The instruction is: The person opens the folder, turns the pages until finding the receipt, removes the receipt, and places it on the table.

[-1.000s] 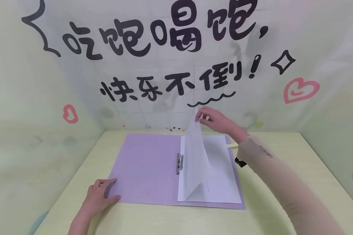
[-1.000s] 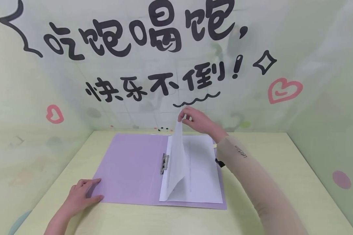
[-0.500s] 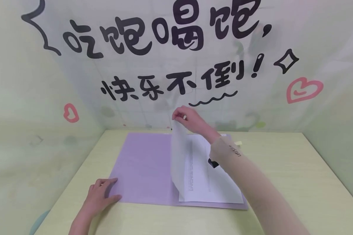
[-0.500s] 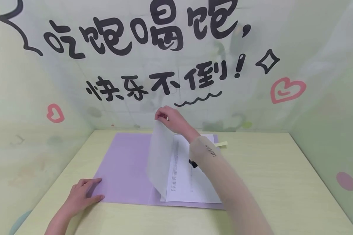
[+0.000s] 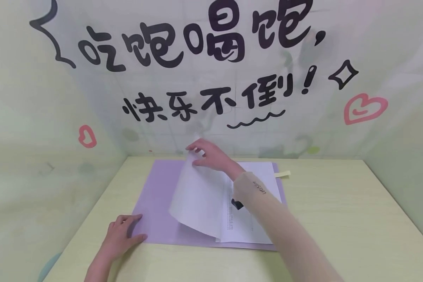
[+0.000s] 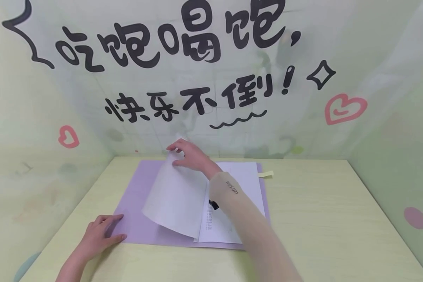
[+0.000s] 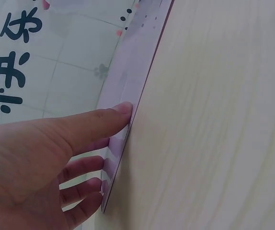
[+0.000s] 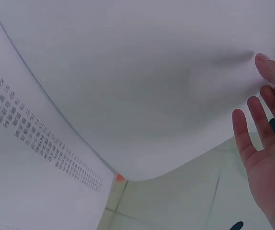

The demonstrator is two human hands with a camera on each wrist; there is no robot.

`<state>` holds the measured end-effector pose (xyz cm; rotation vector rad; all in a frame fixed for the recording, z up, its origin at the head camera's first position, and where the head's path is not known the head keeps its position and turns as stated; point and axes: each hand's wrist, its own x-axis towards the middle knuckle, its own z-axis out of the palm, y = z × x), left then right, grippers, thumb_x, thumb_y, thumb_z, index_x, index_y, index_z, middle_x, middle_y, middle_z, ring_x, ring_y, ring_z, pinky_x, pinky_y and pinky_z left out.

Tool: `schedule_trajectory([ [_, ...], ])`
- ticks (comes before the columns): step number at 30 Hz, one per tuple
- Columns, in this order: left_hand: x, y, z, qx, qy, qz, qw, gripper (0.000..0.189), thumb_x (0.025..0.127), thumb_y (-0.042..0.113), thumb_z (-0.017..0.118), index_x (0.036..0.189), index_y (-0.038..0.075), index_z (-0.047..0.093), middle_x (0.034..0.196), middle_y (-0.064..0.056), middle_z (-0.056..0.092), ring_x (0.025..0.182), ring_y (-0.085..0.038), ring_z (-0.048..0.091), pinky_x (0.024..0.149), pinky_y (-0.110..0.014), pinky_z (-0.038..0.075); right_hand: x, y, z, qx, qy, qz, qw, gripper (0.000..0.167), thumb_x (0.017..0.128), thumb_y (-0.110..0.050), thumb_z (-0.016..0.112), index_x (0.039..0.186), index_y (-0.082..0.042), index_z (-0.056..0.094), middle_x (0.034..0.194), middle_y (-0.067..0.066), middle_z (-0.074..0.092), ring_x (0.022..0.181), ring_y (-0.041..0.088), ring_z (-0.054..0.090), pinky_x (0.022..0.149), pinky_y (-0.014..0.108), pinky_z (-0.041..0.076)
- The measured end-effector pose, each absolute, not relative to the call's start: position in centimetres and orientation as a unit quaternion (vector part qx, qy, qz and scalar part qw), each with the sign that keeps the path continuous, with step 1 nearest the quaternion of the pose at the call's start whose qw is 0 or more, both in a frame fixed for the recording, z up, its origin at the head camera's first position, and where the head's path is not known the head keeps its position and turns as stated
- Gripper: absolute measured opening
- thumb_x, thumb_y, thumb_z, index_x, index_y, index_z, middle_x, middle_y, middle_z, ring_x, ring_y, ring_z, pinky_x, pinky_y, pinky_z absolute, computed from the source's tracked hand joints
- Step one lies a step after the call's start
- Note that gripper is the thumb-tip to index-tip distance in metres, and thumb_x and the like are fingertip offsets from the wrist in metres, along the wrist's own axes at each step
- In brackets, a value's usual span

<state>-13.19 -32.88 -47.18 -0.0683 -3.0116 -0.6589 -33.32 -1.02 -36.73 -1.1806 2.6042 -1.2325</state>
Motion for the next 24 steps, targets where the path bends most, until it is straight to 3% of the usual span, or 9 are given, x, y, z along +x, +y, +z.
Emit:
schedule_trajectory([
  [10, -13.1, -32.8, -47.2, -0.026, -0.976, -0.215, 0.033, 0.069, 0.077, 0.033, 0.082, 0.133, 0.002, 0.058, 0.126, -0.028, 0.052, 0.109, -0.049, 0.048, 0.089, -0.063, 0.045, -33.2, -3.8, -40.3, -0.397, 0.836, -0.375, 0.063, 0.068, 0.085, -0.013, 0.076, 0.146, -0.018, 0.047, 0.15, 0.0, 0.045, 0.133, 0.018, 0.047, 0.11, 0.034, 0.045],
  [15, -13.1, -32.7, -47.1, -0.029, -0.976, -0.212, 0.036, 0.068, 0.077, 0.033, 0.083, 0.132, 0.002, 0.058, 0.125, -0.027, 0.053, 0.109, -0.05, 0.049, 0.09, -0.064, 0.045, -33.2, -5.2, -42.7, -0.402, 0.85, -0.336, 0.053, 0.072, 0.085, -0.014, 0.077, 0.149, -0.018, 0.044, 0.154, 0.001, 0.042, 0.142, 0.019, 0.039, 0.121, 0.033, 0.033],
  [24, -13.2, -33.0, -47.5, -0.032, -0.974, -0.22, 0.043, 0.068, 0.077, 0.031, 0.083, 0.133, 0.002, 0.058, 0.126, -0.027, 0.053, 0.109, -0.048, 0.048, 0.09, -0.061, 0.045, -32.5, -6.3, -44.5, -0.398, 0.873, -0.281, 0.032, 0.071, 0.086, -0.014, 0.076, 0.149, -0.018, 0.043, 0.152, 0.002, 0.045, 0.139, 0.02, 0.042, 0.12, 0.032, 0.034],
])
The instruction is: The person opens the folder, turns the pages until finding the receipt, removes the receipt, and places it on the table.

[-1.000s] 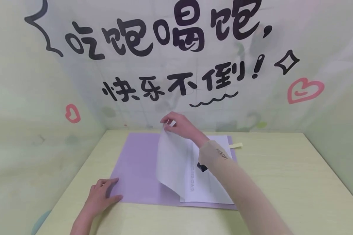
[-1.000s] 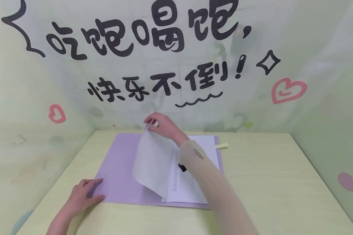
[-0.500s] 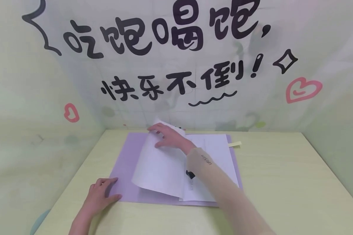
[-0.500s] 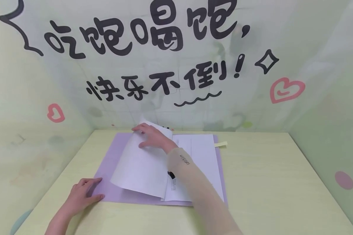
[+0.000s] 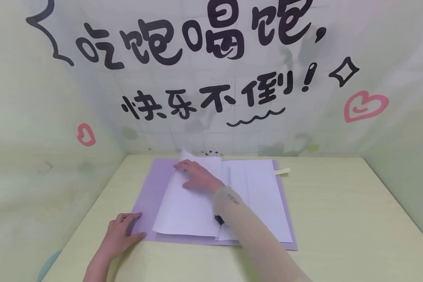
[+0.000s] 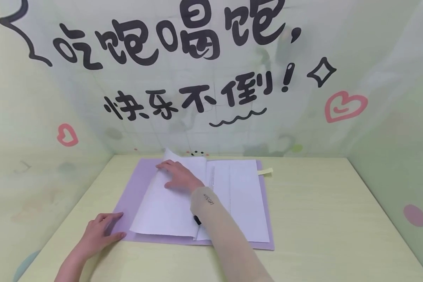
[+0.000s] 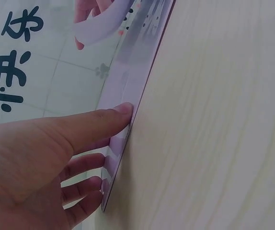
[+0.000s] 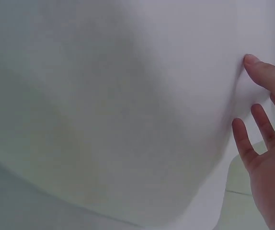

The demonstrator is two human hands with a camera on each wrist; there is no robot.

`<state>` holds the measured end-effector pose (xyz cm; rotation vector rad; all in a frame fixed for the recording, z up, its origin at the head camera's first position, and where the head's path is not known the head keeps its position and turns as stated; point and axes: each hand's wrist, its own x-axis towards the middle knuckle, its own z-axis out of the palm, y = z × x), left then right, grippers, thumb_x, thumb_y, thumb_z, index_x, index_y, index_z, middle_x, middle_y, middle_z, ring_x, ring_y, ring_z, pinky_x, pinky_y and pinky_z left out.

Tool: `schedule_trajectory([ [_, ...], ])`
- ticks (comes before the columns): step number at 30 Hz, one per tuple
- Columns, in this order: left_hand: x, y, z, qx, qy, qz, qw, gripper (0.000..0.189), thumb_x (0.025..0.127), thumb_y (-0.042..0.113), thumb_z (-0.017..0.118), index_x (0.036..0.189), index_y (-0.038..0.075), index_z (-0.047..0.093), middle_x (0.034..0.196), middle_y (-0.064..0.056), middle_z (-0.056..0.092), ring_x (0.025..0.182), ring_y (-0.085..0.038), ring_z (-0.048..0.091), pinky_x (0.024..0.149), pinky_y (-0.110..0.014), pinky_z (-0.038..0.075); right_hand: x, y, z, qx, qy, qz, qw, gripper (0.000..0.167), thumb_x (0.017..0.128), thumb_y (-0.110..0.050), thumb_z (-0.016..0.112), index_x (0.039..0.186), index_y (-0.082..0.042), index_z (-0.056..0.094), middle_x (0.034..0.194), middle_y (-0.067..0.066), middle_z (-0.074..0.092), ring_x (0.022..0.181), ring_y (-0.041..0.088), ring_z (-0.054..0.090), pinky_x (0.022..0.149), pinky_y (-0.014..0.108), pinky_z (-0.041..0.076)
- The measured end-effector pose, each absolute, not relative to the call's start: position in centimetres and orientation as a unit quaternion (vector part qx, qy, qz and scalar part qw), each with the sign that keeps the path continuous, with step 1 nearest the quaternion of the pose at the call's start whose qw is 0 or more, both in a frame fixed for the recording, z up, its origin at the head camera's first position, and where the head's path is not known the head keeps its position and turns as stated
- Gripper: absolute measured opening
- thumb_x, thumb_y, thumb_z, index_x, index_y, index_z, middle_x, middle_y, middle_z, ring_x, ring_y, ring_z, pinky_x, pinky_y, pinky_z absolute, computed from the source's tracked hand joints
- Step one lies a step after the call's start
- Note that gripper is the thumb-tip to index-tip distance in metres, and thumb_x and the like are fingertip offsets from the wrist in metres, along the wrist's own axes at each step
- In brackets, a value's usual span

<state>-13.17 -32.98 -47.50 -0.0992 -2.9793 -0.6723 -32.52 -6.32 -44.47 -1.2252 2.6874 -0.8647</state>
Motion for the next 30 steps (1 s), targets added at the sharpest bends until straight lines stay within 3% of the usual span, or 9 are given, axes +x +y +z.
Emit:
schedule_trajectory([
  [30, -13.0, -32.4, -46.9, -0.032, -0.974, -0.222, 0.035, 0.066, 0.079, 0.028, 0.081, 0.133, 0.0, 0.057, 0.129, -0.029, 0.051, 0.111, -0.049, 0.046, 0.091, -0.063, 0.044, -31.6, -6.8, -46.5, -0.368, 0.896, -0.23, 0.097, 0.067, 0.093, -0.015, 0.067, 0.152, -0.029, 0.037, 0.156, -0.007, 0.042, 0.141, 0.019, 0.039, 0.121, 0.035, 0.032],
])
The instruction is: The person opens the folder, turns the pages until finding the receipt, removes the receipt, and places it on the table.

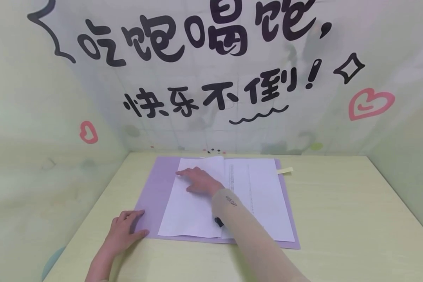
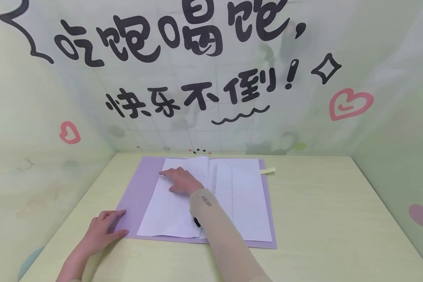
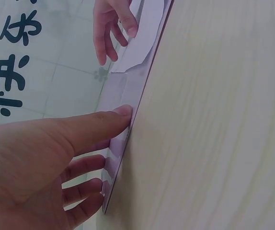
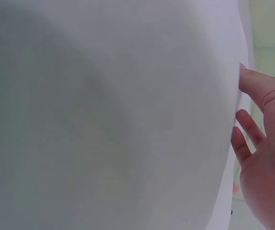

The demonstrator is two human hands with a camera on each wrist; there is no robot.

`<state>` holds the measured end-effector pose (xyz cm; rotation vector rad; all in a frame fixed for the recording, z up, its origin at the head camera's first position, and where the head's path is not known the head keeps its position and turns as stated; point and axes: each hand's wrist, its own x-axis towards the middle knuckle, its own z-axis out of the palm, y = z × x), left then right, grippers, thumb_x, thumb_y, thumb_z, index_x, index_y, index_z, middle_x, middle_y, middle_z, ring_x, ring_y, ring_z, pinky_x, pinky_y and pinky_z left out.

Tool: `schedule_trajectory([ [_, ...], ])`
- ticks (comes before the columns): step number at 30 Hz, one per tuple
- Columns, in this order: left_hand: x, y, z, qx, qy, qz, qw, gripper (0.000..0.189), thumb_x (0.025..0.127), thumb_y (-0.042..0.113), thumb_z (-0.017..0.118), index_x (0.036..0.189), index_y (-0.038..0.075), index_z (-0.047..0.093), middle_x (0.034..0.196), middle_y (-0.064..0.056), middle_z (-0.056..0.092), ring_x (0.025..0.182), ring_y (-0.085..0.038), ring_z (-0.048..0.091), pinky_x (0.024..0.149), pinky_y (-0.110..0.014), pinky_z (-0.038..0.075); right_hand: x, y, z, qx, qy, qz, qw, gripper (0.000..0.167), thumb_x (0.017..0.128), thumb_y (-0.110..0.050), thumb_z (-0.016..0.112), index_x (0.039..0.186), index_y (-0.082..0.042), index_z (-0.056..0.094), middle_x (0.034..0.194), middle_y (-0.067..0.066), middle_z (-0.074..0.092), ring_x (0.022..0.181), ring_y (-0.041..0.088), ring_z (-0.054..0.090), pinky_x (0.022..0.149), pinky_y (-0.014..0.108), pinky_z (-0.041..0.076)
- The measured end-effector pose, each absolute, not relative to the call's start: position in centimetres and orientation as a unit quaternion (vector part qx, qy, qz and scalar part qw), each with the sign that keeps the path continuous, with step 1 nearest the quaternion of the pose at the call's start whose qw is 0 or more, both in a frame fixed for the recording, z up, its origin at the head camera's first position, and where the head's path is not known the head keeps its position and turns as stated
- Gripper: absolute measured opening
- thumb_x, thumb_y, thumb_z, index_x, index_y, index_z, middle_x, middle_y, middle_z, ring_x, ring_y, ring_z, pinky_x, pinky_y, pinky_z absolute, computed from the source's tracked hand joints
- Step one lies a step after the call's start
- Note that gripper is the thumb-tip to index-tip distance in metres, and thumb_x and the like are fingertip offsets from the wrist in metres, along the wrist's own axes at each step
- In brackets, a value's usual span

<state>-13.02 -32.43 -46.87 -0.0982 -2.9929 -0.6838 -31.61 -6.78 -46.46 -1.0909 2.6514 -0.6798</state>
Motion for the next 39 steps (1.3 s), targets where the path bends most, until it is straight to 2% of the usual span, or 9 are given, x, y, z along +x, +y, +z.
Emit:
schedule_trajectory([
  [6, -13.0, -32.6, -47.0, -0.032, -0.973, -0.224, 0.038, 0.066, 0.079, 0.029, 0.081, 0.134, 0.0, 0.057, 0.128, -0.028, 0.051, 0.112, -0.05, 0.046, 0.091, -0.063, 0.044, -31.5, -7.0, -46.4, -0.363, 0.903, -0.203, 0.104, 0.055, 0.095, -0.018, 0.064, 0.146, -0.033, 0.048, 0.151, -0.012, 0.048, 0.134, 0.02, 0.039, 0.12, 0.046, 0.027],
  [11, -13.1, -32.6, -47.2, -0.032, -0.975, -0.216, 0.032, 0.065, 0.08, 0.029, 0.08, 0.134, 0.001, 0.056, 0.129, -0.028, 0.051, 0.112, -0.05, 0.047, 0.091, -0.064, 0.045, -31.6, -6.9, -46.5, -0.37, 0.906, -0.172, 0.116, 0.049, 0.098, -0.02, 0.06, 0.143, -0.035, 0.05, 0.153, -0.011, 0.046, 0.137, 0.022, 0.038, 0.121, 0.053, 0.024],
  [20, -13.3, -31.5, -45.6, -0.026, -0.982, -0.186, -0.002, 0.056, 0.082, 0.023, 0.078, 0.13, 0.0, 0.059, 0.13, -0.029, 0.055, 0.112, -0.049, 0.052, 0.092, -0.065, 0.048, -31.7, -6.9, -46.1, -0.38, 0.906, -0.135, 0.127, 0.049, 0.1, -0.024, 0.056, 0.146, -0.037, 0.046, 0.157, -0.012, 0.038, 0.14, 0.021, 0.035, 0.119, 0.05, 0.027],
  [25, -13.3, -30.5, -45.0, -0.042, -0.98, -0.194, 0.019, 0.046, 0.084, 0.02, 0.076, 0.124, 0.001, 0.063, 0.128, -0.03, 0.058, 0.113, -0.05, 0.055, 0.095, -0.065, 0.046, -31.6, -6.7, -45.9, -0.381, 0.905, -0.137, 0.129, 0.048, 0.1, -0.024, 0.055, 0.146, -0.037, 0.046, 0.157, -0.012, 0.038, 0.14, 0.021, 0.035, 0.119, 0.048, 0.028],
  [30, -13.4, -29.2, -44.6, -0.069, -0.969, -0.23, 0.056, 0.039, 0.085, 0.017, 0.074, 0.121, 0.003, 0.066, 0.124, -0.024, 0.062, 0.116, -0.046, 0.057, 0.099, -0.063, 0.045, -31.7, -6.7, -45.9, -0.383, 0.905, -0.134, 0.129, 0.048, 0.1, -0.025, 0.055, 0.146, -0.036, 0.046, 0.157, -0.011, 0.038, 0.14, 0.023, 0.035, 0.116, 0.046, 0.03],
  [36, -13.8, -27.7, -45.1, -0.162, -0.95, -0.254, 0.079, 0.033, 0.082, 0.011, 0.077, 0.114, 0.014, 0.071, 0.122, -0.008, 0.066, 0.115, -0.033, 0.062, 0.098, -0.053, 0.05, -31.6, -6.7, -45.8, -0.38, 0.905, -0.14, 0.133, 0.047, 0.1, -0.024, 0.056, 0.145, -0.035, 0.047, 0.157, -0.01, 0.038, 0.14, 0.024, 0.035, 0.115, 0.048, 0.03],
  [39, -13.8, -27.5, -45.6, -0.204, -0.944, -0.246, 0.081, 0.034, 0.079, 0.011, 0.079, 0.111, 0.018, 0.072, 0.12, -0.004, 0.068, 0.113, -0.03, 0.063, 0.097, -0.05, 0.052, -31.6, -6.7, -45.8, -0.38, 0.904, -0.14, 0.133, 0.047, 0.1, -0.024, 0.055, 0.145, -0.035, 0.047, 0.157, -0.01, 0.038, 0.139, 0.024, 0.035, 0.115, 0.048, 0.031],
])
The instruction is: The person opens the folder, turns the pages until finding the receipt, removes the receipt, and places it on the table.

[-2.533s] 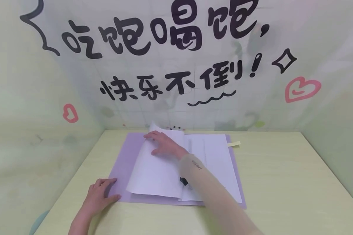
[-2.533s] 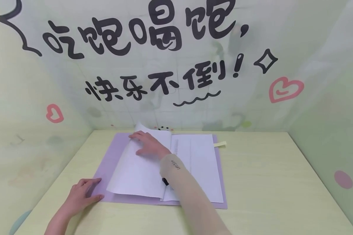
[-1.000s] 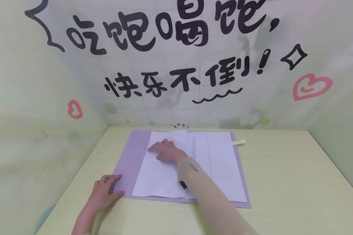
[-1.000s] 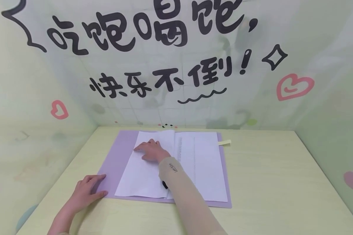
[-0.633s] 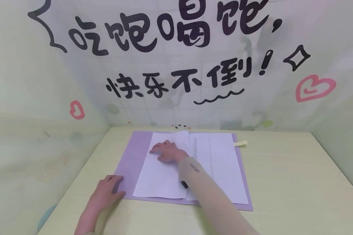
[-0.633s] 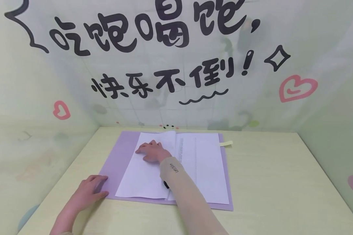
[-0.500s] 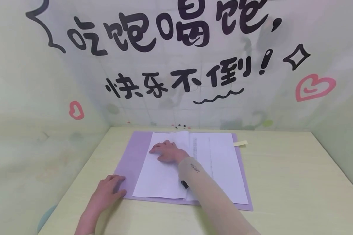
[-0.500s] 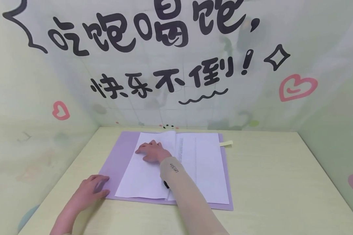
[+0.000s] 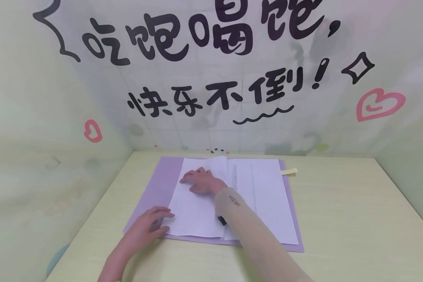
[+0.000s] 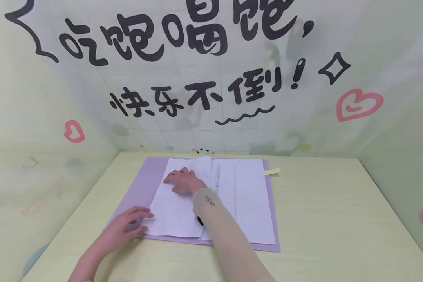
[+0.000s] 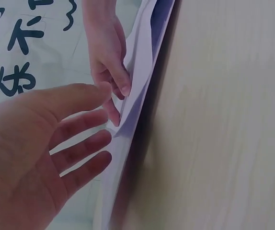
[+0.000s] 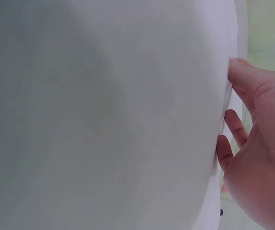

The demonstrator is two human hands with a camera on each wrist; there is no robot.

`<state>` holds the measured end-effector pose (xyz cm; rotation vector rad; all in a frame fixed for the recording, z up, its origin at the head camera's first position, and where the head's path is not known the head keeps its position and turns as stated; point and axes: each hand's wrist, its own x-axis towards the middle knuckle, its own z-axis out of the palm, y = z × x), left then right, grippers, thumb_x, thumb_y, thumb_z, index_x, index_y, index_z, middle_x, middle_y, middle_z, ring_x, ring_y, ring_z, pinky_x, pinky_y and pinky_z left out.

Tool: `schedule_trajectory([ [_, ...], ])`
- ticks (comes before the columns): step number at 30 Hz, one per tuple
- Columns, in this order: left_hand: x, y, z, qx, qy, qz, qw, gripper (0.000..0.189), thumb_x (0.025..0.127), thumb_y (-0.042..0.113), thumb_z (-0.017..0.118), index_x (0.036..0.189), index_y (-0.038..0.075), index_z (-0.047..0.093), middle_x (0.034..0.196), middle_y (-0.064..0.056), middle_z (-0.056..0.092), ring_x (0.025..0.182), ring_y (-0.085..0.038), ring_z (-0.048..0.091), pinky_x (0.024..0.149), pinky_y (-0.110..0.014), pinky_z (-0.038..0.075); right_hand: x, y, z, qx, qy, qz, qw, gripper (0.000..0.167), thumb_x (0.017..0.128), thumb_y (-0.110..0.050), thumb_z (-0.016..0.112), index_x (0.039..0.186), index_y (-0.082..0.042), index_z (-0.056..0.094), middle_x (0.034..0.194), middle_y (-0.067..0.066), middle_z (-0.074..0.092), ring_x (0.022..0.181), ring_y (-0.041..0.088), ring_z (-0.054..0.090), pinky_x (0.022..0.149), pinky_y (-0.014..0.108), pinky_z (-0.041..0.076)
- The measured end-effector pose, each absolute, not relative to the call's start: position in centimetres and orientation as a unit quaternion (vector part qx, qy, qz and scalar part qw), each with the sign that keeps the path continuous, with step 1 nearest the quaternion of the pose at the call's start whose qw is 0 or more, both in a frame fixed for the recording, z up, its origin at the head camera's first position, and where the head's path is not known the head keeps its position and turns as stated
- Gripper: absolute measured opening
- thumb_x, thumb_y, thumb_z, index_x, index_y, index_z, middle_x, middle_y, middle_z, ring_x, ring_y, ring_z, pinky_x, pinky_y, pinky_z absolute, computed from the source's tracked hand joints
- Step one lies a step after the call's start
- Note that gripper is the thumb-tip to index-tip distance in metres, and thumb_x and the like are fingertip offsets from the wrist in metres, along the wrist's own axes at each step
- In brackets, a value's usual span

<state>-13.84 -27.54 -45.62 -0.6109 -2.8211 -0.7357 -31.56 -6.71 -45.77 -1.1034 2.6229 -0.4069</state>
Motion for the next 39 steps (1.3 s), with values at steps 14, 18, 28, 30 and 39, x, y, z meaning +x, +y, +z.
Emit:
schedule_trajectory([
  [14, -13.4, -27.5, -47.1, -0.268, -0.935, -0.223, 0.067, 0.029, 0.077, 0.011, 0.08, 0.101, 0.025, 0.075, 0.105, 0.008, 0.073, 0.098, -0.016, 0.067, 0.088, -0.037, 0.054, -31.6, -6.5, -46.0, -0.376, 0.904, -0.153, 0.134, 0.047, 0.1, -0.024, 0.055, 0.145, -0.036, 0.047, 0.158, -0.011, 0.038, 0.139, 0.022, 0.035, 0.117, 0.047, 0.029],
  [18, -13.5, -27.4, -47.3, -0.27, -0.935, -0.222, 0.065, 0.029, 0.077, 0.008, 0.079, 0.101, 0.024, 0.076, 0.106, 0.007, 0.072, 0.098, -0.017, 0.066, 0.088, -0.037, 0.055, -31.5, -6.5, -46.0, -0.371, 0.905, -0.159, 0.133, 0.047, 0.1, -0.022, 0.056, 0.144, -0.035, 0.048, 0.158, -0.01, 0.038, 0.139, 0.023, 0.035, 0.115, 0.045, 0.03],
  [28, -13.3, -27.2, -47.2, -0.278, -0.931, -0.218, 0.087, 0.03, 0.073, 0.005, 0.081, 0.096, 0.024, 0.077, 0.102, 0.006, 0.071, 0.094, -0.016, 0.064, 0.084, -0.035, 0.056, -31.2, -6.6, -46.1, -0.363, 0.906, -0.177, 0.127, 0.043, 0.099, -0.021, 0.058, 0.14, -0.029, 0.054, 0.154, -0.01, 0.044, 0.142, 0.022, 0.035, 0.118, 0.048, 0.028],
  [30, -13.2, -27.1, -47.1, -0.277, -0.932, -0.218, 0.088, 0.03, 0.073, 0.004, 0.081, 0.095, 0.024, 0.077, 0.102, 0.006, 0.07, 0.094, -0.016, 0.064, 0.084, -0.035, 0.056, -31.3, -6.4, -46.1, -0.358, 0.906, -0.186, 0.129, 0.041, 0.098, -0.022, 0.059, 0.139, -0.028, 0.056, 0.153, -0.009, 0.046, 0.142, 0.021, 0.037, 0.12, 0.047, 0.027],
  [39, -13.2, -27.2, -47.2, -0.279, -0.93, -0.22, 0.092, 0.03, 0.072, 0.003, 0.082, 0.095, 0.023, 0.078, 0.101, 0.007, 0.07, 0.094, -0.015, 0.064, 0.084, -0.034, 0.055, -31.8, -5.2, -44.9, -0.361, 0.894, -0.24, 0.115, 0.039, 0.096, -0.013, 0.062, 0.135, -0.018, 0.059, 0.145, 0.0, 0.055, 0.141, 0.019, 0.044, 0.121, 0.034, 0.032],
])
